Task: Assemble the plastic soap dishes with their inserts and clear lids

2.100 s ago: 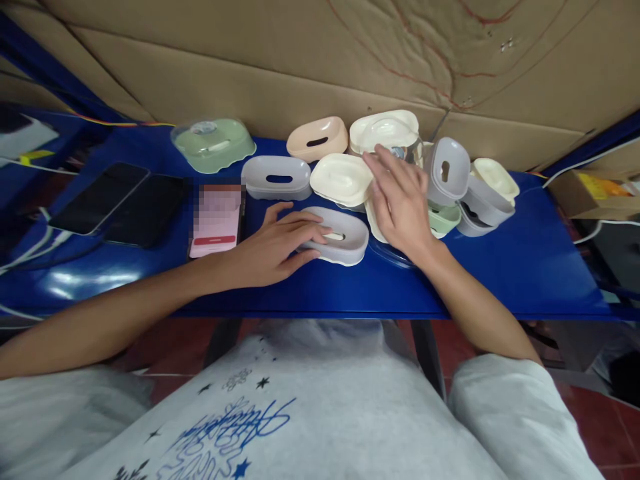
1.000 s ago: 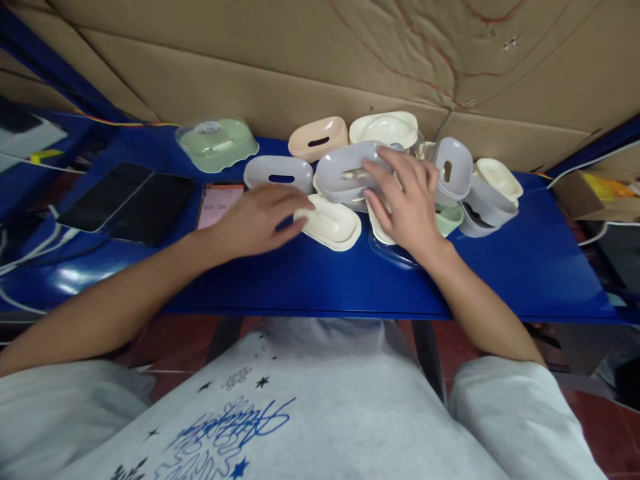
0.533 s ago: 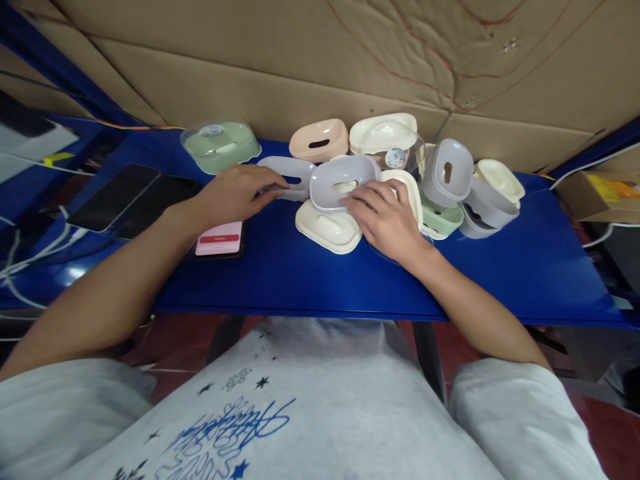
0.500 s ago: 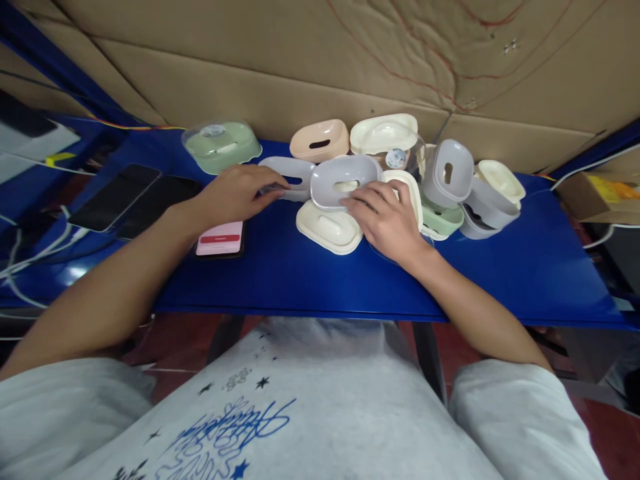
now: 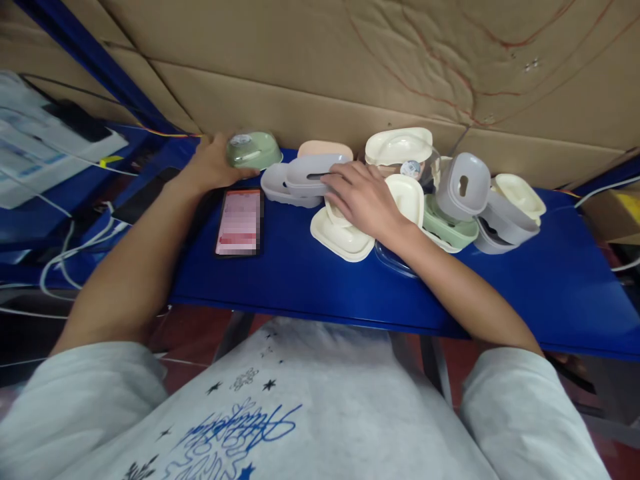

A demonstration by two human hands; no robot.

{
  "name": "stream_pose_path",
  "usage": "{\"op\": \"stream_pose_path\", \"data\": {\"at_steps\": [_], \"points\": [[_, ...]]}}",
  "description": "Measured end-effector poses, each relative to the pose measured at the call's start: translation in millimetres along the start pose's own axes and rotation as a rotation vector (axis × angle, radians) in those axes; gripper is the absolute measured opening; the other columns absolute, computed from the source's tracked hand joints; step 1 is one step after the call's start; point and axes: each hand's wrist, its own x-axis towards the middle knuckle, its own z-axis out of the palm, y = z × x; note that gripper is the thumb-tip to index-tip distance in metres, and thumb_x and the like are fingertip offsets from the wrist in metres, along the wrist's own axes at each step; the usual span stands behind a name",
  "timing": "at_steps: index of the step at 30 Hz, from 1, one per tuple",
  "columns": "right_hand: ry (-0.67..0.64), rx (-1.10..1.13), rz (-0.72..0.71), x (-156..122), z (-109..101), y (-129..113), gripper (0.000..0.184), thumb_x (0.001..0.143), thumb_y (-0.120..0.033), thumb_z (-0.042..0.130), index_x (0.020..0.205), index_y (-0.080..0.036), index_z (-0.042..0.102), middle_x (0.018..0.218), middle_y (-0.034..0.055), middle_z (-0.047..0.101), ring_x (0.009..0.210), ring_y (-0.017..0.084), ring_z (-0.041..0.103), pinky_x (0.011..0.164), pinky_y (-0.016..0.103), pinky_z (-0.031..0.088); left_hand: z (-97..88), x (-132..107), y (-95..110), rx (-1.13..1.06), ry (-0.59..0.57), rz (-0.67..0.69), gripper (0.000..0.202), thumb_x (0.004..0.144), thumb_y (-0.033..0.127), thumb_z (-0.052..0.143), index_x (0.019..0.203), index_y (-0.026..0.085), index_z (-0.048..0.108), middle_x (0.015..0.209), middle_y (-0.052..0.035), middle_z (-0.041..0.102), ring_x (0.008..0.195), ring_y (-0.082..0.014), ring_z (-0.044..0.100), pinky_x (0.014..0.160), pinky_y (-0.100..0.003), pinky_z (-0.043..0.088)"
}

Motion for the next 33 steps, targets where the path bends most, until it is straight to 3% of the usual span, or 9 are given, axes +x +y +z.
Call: {"op": "stream_pose_path", "data": {"at_steps": [4,11,16,20,22,25,28,30,33], "points": [[-0.034,-0.029,0.024,33,-11,-2,0.043,0.112,-0.036,0.05,0.153,-0.024,0.061,0.157,0.0109,0.062,0.143,0.034,0.056,0.115,0.056,0.045,-2.3,6,16,-0.043,0.158,-0.283,0.119,0.072,0.108,0.058,0.148,0.017,0.045,0.138,-0.0023,0.059,0.127,-0.0196,0.037,0.115,-0.048,0.031],[-0.105,0.211,-0.05,82,-16,33,0.082,0.104,-0.059,0.07,0.171,-0.025,0.037,0.181,0.0066,0.031,0.161,0.022,0.037,0.133,0.048,0.035,-13.0,17,94,-0.212,0.088,-0.006,0.108,0.083,0.097,0.067,0.162,0.033,0.029,0.161,0.0009,0.041,0.143,-0.0232,0.035,0.128,-0.056,0.029],[-0.126,0.43,0.058,89,2,55,0.066,0.098,-0.054,0.078,0.158,-0.036,0.057,0.146,0.0004,0.072,0.124,0.026,0.07,0.104,0.048,0.061,-16.5,16,130,-0.28,0.113,0.013,0.117,0.083,0.092,0.07,0.167,0.03,0.016,0.174,-0.0086,0.03,0.155,-0.0313,0.036,0.123,-0.056,0.04],[0.028,0.455,0.191,85,-7,56,0.053,0.101,-0.044,0.074,0.151,-0.027,0.066,0.14,0.0037,0.076,0.115,0.025,0.075,0.104,0.047,0.063,-16.2,15,133,-0.222,0.167,0.006,0.118,0.088,0.092,0.062,0.17,0.027,0.006,0.175,-0.0098,0.031,0.158,-0.0278,0.037,0.12,-0.052,0.044],[0.046,0.299,0.262,82,-14,56,0.058,0.099,-0.039,0.078,0.152,-0.021,0.065,0.146,0.0086,0.072,0.126,0.03,0.072,0.113,0.053,0.058,-12.9,14,129,-0.142,0.131,-0.013,0.106,0.095,0.092,0.049,0.168,0.023,0.016,0.166,-0.0066,0.045,0.154,-0.0243,0.038,0.121,-0.053,0.042],[0.008,0.081,0.311,78,-20,53,0.064,0.098,-0.04,0.08,0.156,-0.019,0.061,0.161,0.0123,0.06,0.148,0.038,0.056,0.126,0.065,0.044,-7.5,13,122,-0.06,0.058,-0.034,0.083,0.101,0.089,0.04,0.15,0.022,0.048,0.159,-0.0033,0.052,0.149,-0.022,0.038,0.123,-0.056,0.039],[-0.101,0.096,0.151,77,-15,45,0.07,0.097,-0.053,0.08,0.16,-0.034,0.056,0.176,0.0006,0.042,0.162,0.035,0.038,0.134,0.064,0.033,-7.3,13,124,-0.06,0.057,-0.022,0.073,0.101,0.087,0.046,0.133,0.024,0.062,0.161,-0.0033,0.048,0.149,-0.0241,0.04,0.123,-0.059,0.04],[-0.221,0.164,-0.003,78,-9,38,0.065,0.099,-0.059,0.075,0.159,-0.039,0.057,0.172,-0.0037,0.047,0.16,0.029,0.041,0.132,0.058,0.036,-9.2,12,130,-0.071,0.077,0.001,0.071,0.102,0.087,0.045,0.129,0.025,0.065,0.161,-0.0033,0.048,0.15,-0.0261,0.041,0.121,-0.06,0.042],[-0.263,0.217,-0.092,79,0,28,0.047,0.109,-0.057,0.061,0.149,-0.035,0.066,0.156,0.0,0.066,0.146,0.027,0.057,0.124,0.054,0.041,-9.7,11,140,-0.099,0.103,0.006,0.065,0.103,0.083,0.044,0.13,0.028,0.066,0.16,-0.0057,0.05,0.152,-0.0294,0.043,0.12,-0.061,0.043]]}}
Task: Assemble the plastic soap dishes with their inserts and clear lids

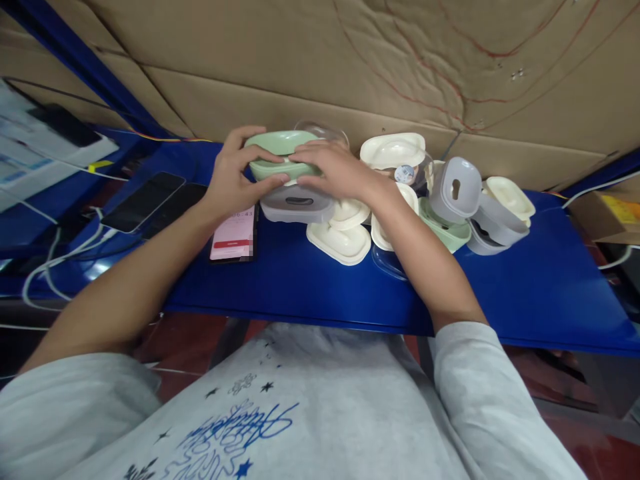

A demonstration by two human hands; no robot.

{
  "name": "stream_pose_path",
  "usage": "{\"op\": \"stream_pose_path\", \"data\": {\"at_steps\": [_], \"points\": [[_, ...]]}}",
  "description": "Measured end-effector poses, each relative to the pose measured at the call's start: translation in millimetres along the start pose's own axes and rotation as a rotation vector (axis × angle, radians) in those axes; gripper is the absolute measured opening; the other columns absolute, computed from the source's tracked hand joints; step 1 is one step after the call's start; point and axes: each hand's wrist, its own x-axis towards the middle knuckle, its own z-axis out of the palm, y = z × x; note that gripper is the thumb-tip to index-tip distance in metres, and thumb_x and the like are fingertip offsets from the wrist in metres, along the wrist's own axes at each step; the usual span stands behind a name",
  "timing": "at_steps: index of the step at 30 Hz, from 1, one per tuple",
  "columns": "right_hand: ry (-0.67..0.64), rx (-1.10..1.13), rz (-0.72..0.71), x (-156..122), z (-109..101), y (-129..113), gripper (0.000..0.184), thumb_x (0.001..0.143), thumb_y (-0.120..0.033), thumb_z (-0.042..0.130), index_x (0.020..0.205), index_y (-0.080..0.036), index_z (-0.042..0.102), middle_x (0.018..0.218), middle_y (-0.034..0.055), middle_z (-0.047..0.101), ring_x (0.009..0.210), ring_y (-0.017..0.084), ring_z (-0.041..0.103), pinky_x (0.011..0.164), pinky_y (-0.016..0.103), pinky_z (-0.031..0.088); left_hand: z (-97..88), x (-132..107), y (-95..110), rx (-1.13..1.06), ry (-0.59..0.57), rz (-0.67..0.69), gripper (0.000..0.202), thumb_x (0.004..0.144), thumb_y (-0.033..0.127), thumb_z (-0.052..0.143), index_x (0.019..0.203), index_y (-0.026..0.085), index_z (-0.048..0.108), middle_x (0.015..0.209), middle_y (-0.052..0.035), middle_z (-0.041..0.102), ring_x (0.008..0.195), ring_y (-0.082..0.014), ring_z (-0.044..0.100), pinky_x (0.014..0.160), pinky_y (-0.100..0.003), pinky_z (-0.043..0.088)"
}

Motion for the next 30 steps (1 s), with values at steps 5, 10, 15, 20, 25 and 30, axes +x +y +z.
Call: {"op": "stream_pose_path", "data": {"at_steps": [5,10,15,20,25,30], "points": [[0.043,-0.13,0.103,2,3,1,0.043,0.115,-0.055,0.046,0.13,-0.025,0.073,0.132,0.0036,0.079,0.119,0.024,0.067,0.112,0.049,0.045,0.3,-3,23,-0.046,0.124,-0.043,0.072,0.105,0.077,0.05,0.157,0.029,0.044,0.167,-0.0183,0.042,0.162,-0.0384,0.034,0.123,-0.064,0.041],[0.199,-0.278,0.266,0,-2,7,0.053,0.114,-0.06,0.032,0.131,-0.028,0.07,0.132,0.0054,0.078,0.123,0.029,0.062,0.113,0.055,0.042,-10.2,-13,55,0.006,-0.009,0.182,0.064,0.105,0.075,0.051,0.149,0.028,0.056,0.159,-0.0159,0.051,0.149,-0.0359,0.049,0.122,-0.062,0.04],[0.3,-0.287,0.344,0,-1,16,0.06,0.111,-0.069,0.023,0.128,-0.032,0.067,0.126,0.0051,0.079,0.125,0.029,0.059,0.112,0.054,0.041,0.2,-18,50,0.165,-0.169,0.219,0.062,0.105,0.069,0.057,0.149,0.027,0.058,0.159,-0.0194,0.055,0.147,-0.0421,0.051,0.118,-0.065,0.037],[0.171,-0.202,0.381,0,1,7,0.062,0.114,-0.067,0.015,0.134,-0.026,0.056,0.119,0.0053,0.078,0.108,0.025,0.061,0.103,0.044,0.044,7.0,-12,27,0.154,-0.157,0.09,0.08,0.1,0.071,0.061,0.164,0.027,0.043,0.166,-0.0221,0.046,0.15,-0.0467,0.048,0.117,-0.064,0.039],[0.183,-0.289,0.422,0,-7,-9,0.041,0.119,-0.052,0.023,0.135,-0.026,0.051,0.125,-0.0001,0.075,0.112,0.02,0.059,0.11,0.042,0.041,-1.4,-9,32,0.199,-0.197,0.016,0.073,0.101,0.072,0.061,0.156,0.024,0.05,0.156,-0.0196,0.053,0.143,-0.0412,0.054,0.114,-0.056,0.044],[0.257,-0.42,0.45,0,-10,-7,0.03,0.117,-0.035,0.038,0.135,-0.019,0.055,0.135,0.0065,0.073,0.124,0.023,0.057,0.118,0.049,0.038,-12.9,-7,41,0.272,-0.17,-0.004,0.067,0.105,0.065,0.06,0.148,0.016,0.049,0.149,-0.0151,0.052,0.134,-0.032,0.053,0.11,-0.052,0.048]]}}
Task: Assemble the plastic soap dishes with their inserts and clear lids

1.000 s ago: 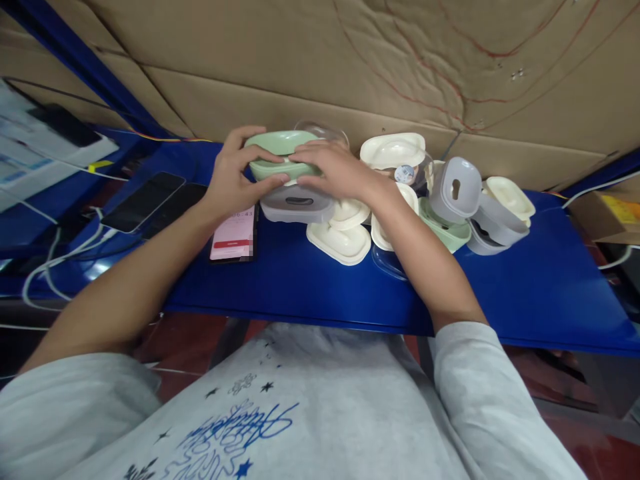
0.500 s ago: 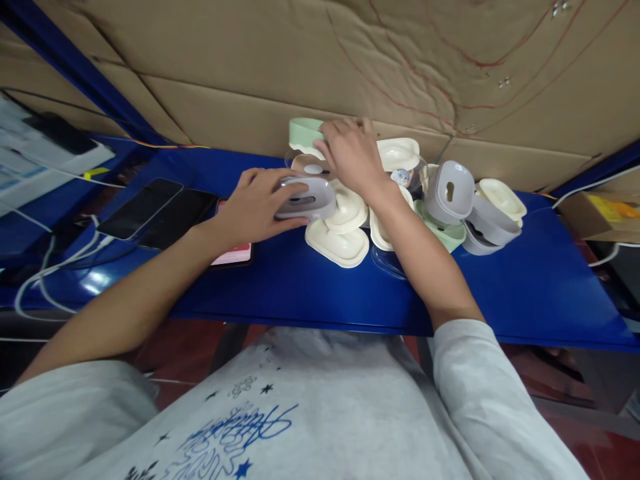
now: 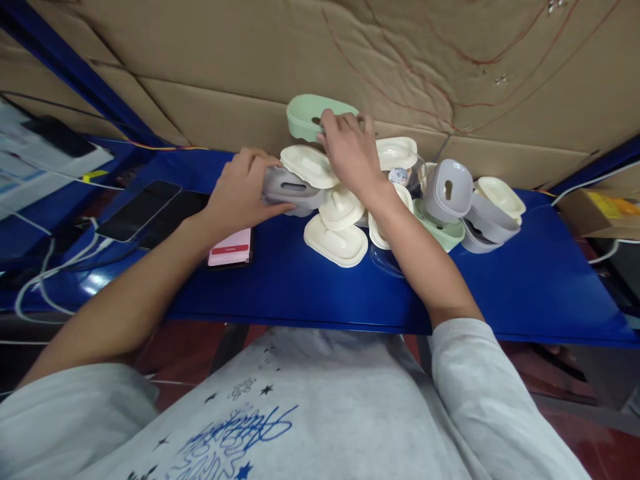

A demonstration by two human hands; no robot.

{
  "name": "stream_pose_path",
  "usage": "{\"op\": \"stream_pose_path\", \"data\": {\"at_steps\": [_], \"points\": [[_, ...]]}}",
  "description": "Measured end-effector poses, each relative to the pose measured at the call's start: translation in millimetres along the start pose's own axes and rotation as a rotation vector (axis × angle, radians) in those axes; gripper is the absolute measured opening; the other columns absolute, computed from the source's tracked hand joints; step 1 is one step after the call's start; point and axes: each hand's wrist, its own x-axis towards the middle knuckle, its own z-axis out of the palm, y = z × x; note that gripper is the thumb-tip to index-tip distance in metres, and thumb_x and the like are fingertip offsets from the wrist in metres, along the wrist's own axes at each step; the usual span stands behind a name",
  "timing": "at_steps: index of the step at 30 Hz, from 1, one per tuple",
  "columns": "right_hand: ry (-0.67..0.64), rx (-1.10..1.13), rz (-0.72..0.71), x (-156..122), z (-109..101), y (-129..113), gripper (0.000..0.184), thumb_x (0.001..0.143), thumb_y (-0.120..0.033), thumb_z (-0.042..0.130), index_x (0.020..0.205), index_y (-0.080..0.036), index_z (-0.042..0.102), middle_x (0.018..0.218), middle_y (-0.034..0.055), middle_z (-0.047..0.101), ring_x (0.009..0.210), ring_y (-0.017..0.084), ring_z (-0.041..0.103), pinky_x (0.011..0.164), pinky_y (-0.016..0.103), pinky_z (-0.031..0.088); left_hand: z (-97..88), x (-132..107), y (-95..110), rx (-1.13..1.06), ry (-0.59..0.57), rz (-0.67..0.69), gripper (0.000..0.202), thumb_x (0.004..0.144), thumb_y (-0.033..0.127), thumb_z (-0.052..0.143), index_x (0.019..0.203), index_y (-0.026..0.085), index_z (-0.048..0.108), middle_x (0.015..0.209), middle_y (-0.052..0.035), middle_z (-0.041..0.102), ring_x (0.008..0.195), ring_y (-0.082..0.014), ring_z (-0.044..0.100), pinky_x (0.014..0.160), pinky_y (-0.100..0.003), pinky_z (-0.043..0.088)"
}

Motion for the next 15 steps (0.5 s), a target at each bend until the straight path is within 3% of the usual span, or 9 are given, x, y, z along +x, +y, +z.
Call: {"op": "stream_pose_path", "data": {"at_steps": [4,7,9,12,15], "points": [[0.018,0.011,-0.023,-1,-12,0,0.035,0.115,-0.027,0.04,0.147,-0.023,0.053,0.148,0.0035,0.069,0.133,0.025,0.055,0.119,0.052,0.041,2.3,-5,9,0.054,-0.002,0.074,0.041,0.101,0.032,0.059,0.138,0.015,0.053,0.153,-0.0177,0.051,0.139,-0.0336,0.051,0.113,-0.055,0.044],[0.044,0.086,-0.04,-2,-45,1,0.04,0.111,-0.02,0.046,0.15,-0.022,0.055,0.155,0.0046,0.065,0.142,0.027,0.054,0.122,0.054,0.039,7.7,-9,19,0.076,0.051,0.153,0.037,0.092,0.015,0.058,0.129,0.016,0.059,0.156,-0.0203,0.052,0.141,-0.0379,0.051,0.116,-0.06,0.04],[0.142,0.177,-0.096,-6,-76,4,0.035,0.11,-0.018,0.05,0.143,-0.016,0.062,0.15,0.0071,0.068,0.142,0.026,0.057,0.121,0.049,0.041,7.9,-11,27,0.051,0.086,0.202,0.037,0.089,0.01,0.058,0.125,0.017,0.062,0.154,-0.0202,0.055,0.14,-0.0388,0.054,0.116,-0.061,0.04],[0.331,0.293,-0.2,-26,-117,14,0.031,0.115,-0.025,0.045,0.132,-0.016,0.069,0.132,0.0072,0.076,0.122,0.02,0.069,0.106,0.037,0.051,2.0,-16,41,-0.042,0.056,0.346,0.031,0.094,0.01,0.055,0.122,0.019,0.065,0.143,-0.0163,0.065,0.131,-0.0346,0.061,0.111,-0.055,0.045],[0.276,0.215,-0.206,-68,-132,20,0.037,0.117,-0.037,0.041,0.117,-0.019,0.074,0.105,0.007,0.077,0.093,0.02,0.071,0.087,0.037,0.053,-4.0,-25,59,-0.095,-0.105,0.54,0.022,0.104,0.016,0.054,0.121,0.018,0.068,0.128,-0.0131,0.072,0.118,-0.0289,0.067,0.104,-0.045,0.05]]}}
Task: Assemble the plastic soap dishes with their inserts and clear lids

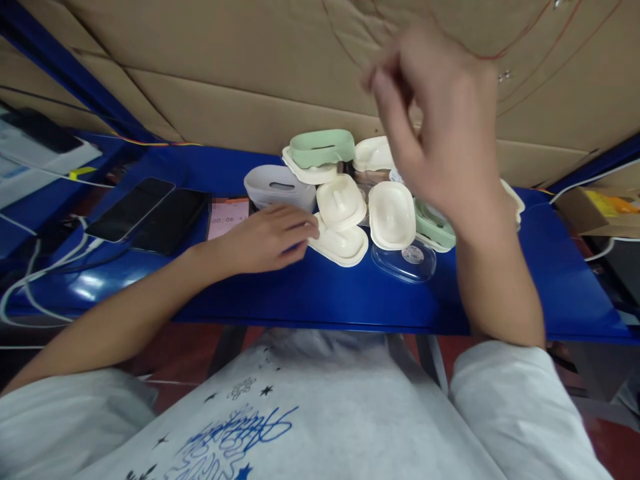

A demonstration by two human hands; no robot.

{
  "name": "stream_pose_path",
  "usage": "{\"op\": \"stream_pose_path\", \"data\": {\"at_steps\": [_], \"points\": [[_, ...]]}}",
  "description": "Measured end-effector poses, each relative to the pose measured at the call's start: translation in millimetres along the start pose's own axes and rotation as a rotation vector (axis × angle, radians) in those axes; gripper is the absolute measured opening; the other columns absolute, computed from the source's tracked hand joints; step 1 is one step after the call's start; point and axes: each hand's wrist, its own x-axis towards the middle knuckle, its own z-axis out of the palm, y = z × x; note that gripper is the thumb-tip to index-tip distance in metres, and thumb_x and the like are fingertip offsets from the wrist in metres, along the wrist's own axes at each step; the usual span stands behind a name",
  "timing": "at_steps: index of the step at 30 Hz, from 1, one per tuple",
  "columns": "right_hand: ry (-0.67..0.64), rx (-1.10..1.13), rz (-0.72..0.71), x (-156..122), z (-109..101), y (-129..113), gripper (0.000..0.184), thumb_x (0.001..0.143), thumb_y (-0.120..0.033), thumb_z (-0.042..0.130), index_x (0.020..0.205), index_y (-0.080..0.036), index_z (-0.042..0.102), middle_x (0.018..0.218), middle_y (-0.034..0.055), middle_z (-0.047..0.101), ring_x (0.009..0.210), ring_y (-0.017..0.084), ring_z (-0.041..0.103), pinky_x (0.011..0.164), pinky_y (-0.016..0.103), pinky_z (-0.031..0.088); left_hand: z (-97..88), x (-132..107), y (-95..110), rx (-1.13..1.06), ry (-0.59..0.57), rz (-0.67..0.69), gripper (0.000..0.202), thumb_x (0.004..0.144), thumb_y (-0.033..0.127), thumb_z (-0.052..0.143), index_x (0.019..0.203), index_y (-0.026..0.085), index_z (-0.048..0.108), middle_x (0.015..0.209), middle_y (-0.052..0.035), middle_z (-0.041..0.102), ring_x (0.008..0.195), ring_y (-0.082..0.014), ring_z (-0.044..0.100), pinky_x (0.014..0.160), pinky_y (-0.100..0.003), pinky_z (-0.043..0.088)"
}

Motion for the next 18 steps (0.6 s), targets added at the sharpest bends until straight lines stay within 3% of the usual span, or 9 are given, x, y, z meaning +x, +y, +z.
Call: {"op": "stream_pose_path", "data": {"at_steps": [3,5,8,11,14,18], "points": [[-0.277,-0.129,-0.111,-55,4,-6,0.049,0.115,-0.052,0.045,0.094,-0.019,0.074,0.081,0.007,0.073,0.076,0.023,0.065,0.076,0.039,0.047,1.6,-1,20,-0.031,-0.139,0.101,0.021,0.108,0.024,0.058,0.126,0.017,0.068,0.126,-0.0118,0.074,0.115,-0.0272,0.07,0.101,-0.04,0.051],[-0.382,-0.15,-0.18,-89,19,-6,0.048,0.114,-0.054,0.048,0.096,-0.018,0.075,0.083,0.0073,0.074,0.08,0.024,0.067,0.079,0.039,0.047,3.6,-2,31,-0.093,-0.187,0.145,0.02,0.108,0.027,0.062,0.125,0.019,0.068,0.123,-0.009,0.075,0.113,-0.0259,0.07,0.1,-0.039,0.051],[-0.378,-0.188,-0.162,-122,42,2,0.042,0.112,-0.053,0.055,0.119,-0.017,0.075,0.108,0.0123,0.079,0.1,0.029,0.07,0.089,0.042,0.046,5.5,-3,44,-0.219,-0.229,0.216,0.014,0.108,0.027,0.066,0.12,0.021,0.069,0.116,-0.0051,0.077,0.107,-0.0225,0.072,0.1,-0.037,0.051],[-0.374,-0.239,-0.042,-131,52,9,0.048,0.108,-0.052,0.06,0.136,-0.014,0.068,0.13,0.019,0.074,0.119,0.037,0.066,0.096,0.047,0.045,6.2,-3,50,-0.261,-0.233,0.254,0.015,0.108,0.028,0.066,0.121,0.021,0.069,0.114,-0.0054,0.077,0.103,-0.022,0.071,0.098,-0.036,0.051],[-0.368,-0.246,0.021,-133,52,5,0.038,0.109,-0.037,0.057,0.137,-0.013,0.066,0.122,0.0179,0.077,0.111,0.036,0.069,0.092,0.046,0.045,4.5,-2,46,-0.215,-0.197,0.22,0.023,0.105,0.033,0.07,0.125,0.02,0.067,0.119,-0.0094,0.074,0.11,-0.0256,0.069,0.1,-0.039,0.05],[-0.313,-0.103,-0.081,-138,54,-20,0.022,0.109,-0.024,0.054,0.123,-0.018,0.07,0.113,0.0096,0.08,0.098,0.026,0.072,0.088,0.039,0.046,-0.8,0,32,-0.162,-0.189,0.077,0.05,0.094,0.041,0.084,0.133,0.019,0.062,0.135,-0.0158,0.065,0.123,-0.0322,0.063,0.104,-0.043,0.049]]}}
